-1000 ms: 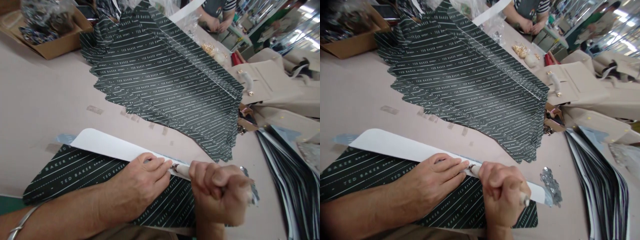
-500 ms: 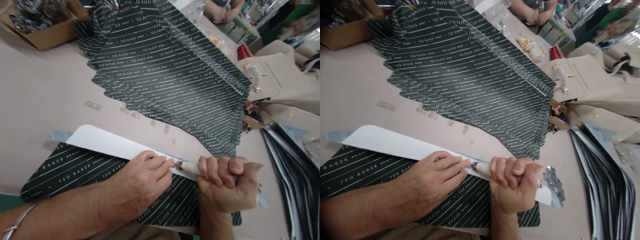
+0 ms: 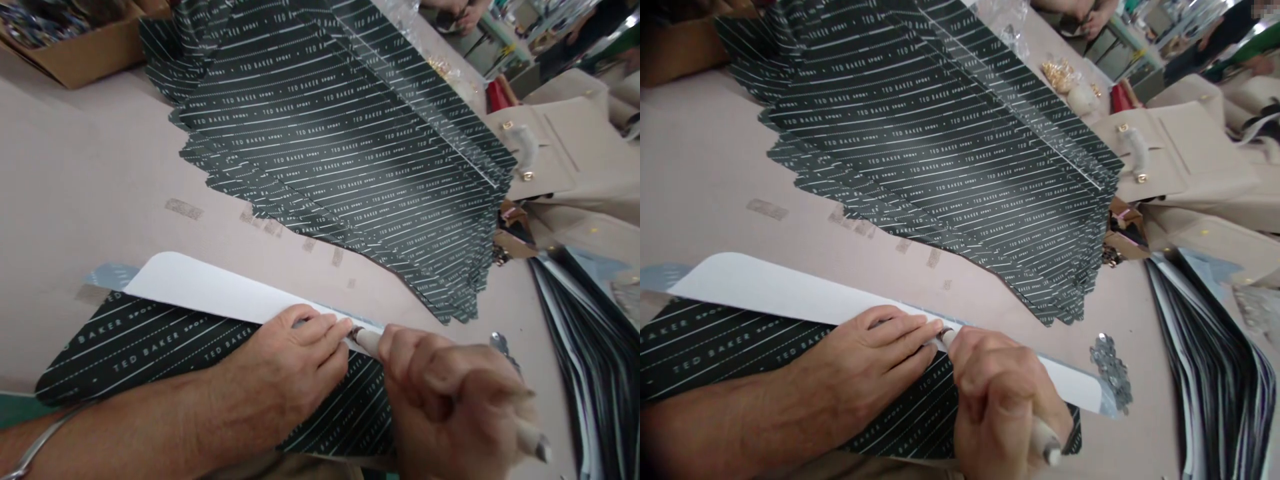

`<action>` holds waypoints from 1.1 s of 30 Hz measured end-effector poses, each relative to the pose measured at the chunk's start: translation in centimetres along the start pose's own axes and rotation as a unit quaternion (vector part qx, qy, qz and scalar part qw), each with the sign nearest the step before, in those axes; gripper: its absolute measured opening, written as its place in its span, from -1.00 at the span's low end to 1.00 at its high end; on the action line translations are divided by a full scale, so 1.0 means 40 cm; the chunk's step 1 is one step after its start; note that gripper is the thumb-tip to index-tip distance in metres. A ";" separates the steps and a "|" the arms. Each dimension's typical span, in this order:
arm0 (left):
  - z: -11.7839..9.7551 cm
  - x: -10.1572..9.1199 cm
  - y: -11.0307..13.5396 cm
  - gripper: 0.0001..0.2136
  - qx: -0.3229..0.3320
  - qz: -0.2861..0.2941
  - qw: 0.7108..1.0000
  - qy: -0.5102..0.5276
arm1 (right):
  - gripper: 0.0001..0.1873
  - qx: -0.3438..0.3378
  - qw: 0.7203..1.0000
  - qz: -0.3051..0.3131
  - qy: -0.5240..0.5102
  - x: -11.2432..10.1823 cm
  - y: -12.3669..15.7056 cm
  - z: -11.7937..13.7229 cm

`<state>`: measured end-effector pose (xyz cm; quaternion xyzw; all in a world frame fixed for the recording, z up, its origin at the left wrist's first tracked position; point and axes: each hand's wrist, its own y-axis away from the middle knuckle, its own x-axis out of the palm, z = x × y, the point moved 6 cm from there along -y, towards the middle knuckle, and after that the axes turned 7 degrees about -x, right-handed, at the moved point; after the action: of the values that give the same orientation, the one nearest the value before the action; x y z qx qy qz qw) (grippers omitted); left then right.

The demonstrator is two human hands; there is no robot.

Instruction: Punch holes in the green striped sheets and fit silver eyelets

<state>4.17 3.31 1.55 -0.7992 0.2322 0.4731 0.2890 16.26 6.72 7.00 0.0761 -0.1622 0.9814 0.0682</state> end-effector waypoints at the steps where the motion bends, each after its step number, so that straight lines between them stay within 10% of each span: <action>1: 0.001 -0.001 -0.002 -0.74 -0.005 -0.006 1.000 0.003 | -0.54 -0.017 0.999 0.021 0.033 0.012 0.005 0.007; 5: 0.002 -0.020 -0.005 -0.77 -0.006 -0.051 0.998 0.020 | -0.65 -0.115 0.977 0.106 0.144 0.041 0.021 0.028; 12: 0.008 -0.010 -0.001 -0.83 -0.002 0.001 1.000 0.009 | -0.59 -0.043 0.974 0.128 0.184 0.073 -0.041 0.005; 24: 0.008 0.030 -0.008 -0.69 -0.036 -0.054 0.997 -0.050 | -0.57 -0.130 0.889 0.300 0.322 0.190 -0.029 0.018; 33: 0.013 -0.023 0.009 -0.92 0.017 -0.022 1.000 0.013 | -0.62 -0.014 0.985 0.134 0.112 0.062 -0.067 0.021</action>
<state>3.21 3.49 2.10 -0.8051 0.2266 0.4520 0.3102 14.34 9.22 9.03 -0.0576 -0.1755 0.9817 -0.0453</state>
